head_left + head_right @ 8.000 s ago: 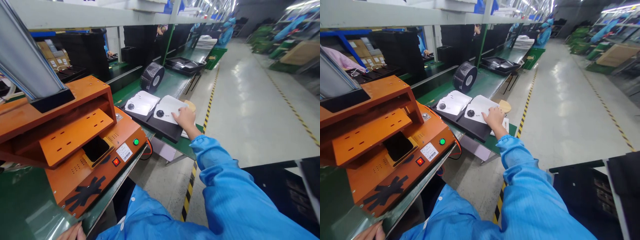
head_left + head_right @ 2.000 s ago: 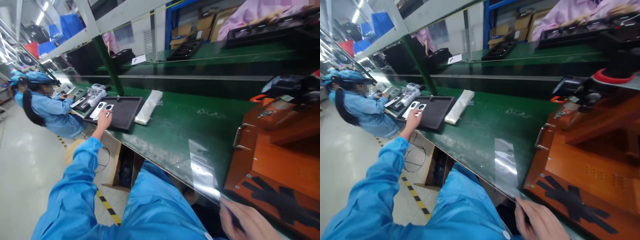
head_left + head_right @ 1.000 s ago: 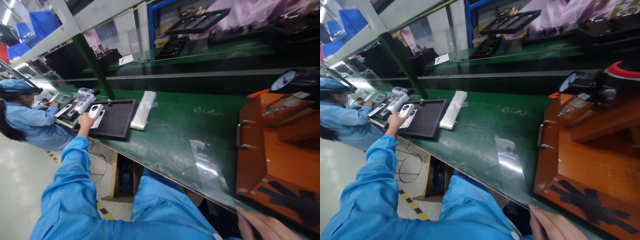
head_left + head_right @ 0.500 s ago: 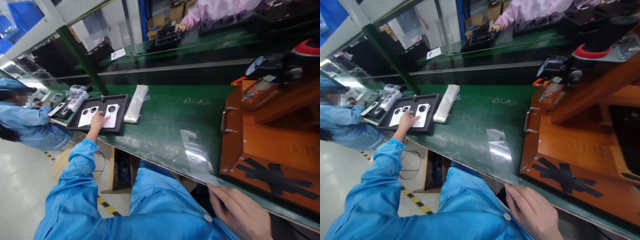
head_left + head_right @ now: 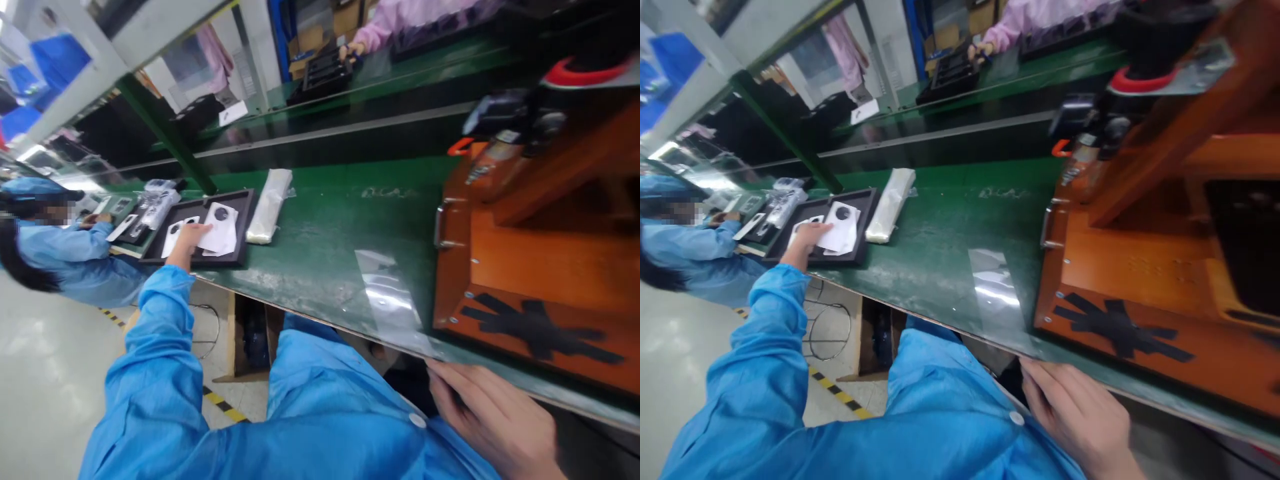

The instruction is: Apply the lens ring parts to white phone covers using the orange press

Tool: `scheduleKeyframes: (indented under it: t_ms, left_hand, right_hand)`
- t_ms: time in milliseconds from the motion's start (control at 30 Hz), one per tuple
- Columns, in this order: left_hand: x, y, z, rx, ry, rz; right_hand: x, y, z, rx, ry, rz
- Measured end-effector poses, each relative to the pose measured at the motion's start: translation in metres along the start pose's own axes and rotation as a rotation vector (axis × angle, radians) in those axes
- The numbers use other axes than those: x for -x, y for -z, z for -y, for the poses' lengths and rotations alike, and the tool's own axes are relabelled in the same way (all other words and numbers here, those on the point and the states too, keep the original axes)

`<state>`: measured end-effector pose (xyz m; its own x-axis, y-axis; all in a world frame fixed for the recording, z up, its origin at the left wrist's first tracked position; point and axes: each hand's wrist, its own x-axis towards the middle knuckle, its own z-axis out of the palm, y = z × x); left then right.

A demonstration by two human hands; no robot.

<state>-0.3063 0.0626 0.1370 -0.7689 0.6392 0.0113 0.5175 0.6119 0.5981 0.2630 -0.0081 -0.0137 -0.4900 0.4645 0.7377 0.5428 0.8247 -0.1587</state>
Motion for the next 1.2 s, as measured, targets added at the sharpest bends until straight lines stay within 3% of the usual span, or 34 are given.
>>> scheduleKeyframes:
  t_ms: [100,167,267,333,400,500,567,633,667,767,867,1033,1200]
  left_hand:
    - [0.027,0.003,-0.018,0.093,-0.145,-0.080]
    - [0.049,-0.009,-0.023,0.198,-0.288,-0.120]
    - [0.092,-0.052,-0.020,0.208,-0.444,0.083]
    - [0.121,-0.090,-0.014,0.258,-0.427,0.208]
    - [0.140,-0.124,-0.008,0.272,-0.411,0.235]
    - [0.150,-0.153,-0.006,0.053,-0.554,0.058]
    - [0.155,-0.158,-0.012,-0.088,-0.683,-0.095]
    - [0.168,-0.162,-0.025,-0.083,-0.811,-0.147]
    - [0.178,-0.165,-0.033,-0.046,-0.878,-0.104]
    - [0.211,-0.181,-0.057,0.014,-1.035,0.170]
    - [0.228,-0.200,-0.074,0.009,-1.032,0.298]
    - [0.217,-0.219,-0.090,-0.058,-1.030,0.415]
    - [0.210,-0.213,-0.086,-0.182,-1.047,0.582]
  right_hand:
    - [-0.003,0.002,0.005,-0.012,-0.066,-0.040]
    - [-0.002,0.001,0.005,-0.020,-0.134,-0.047]
    - [0.000,-0.003,0.003,-0.030,-0.212,-0.060]
    - [0.002,-0.005,0.004,-0.035,-0.225,-0.065]
    - [0.004,-0.006,0.006,-0.029,-0.226,-0.057]
    - [0.008,-0.007,0.007,-0.015,-0.222,-0.026]
    - [0.012,-0.008,0.007,-0.021,-0.220,-0.023]
    - [0.014,-0.010,0.006,-0.041,-0.233,-0.040]
    - [0.015,-0.011,0.006,-0.049,-0.244,-0.049]
    - [0.017,-0.012,0.004,-0.042,-0.287,-0.067]
    - [0.019,-0.012,0.002,-0.010,-0.314,-0.058]
    - [0.019,-0.007,0.001,0.001,-0.288,-0.050]
    - [-0.004,-0.009,0.009,-0.076,-0.234,-0.109]
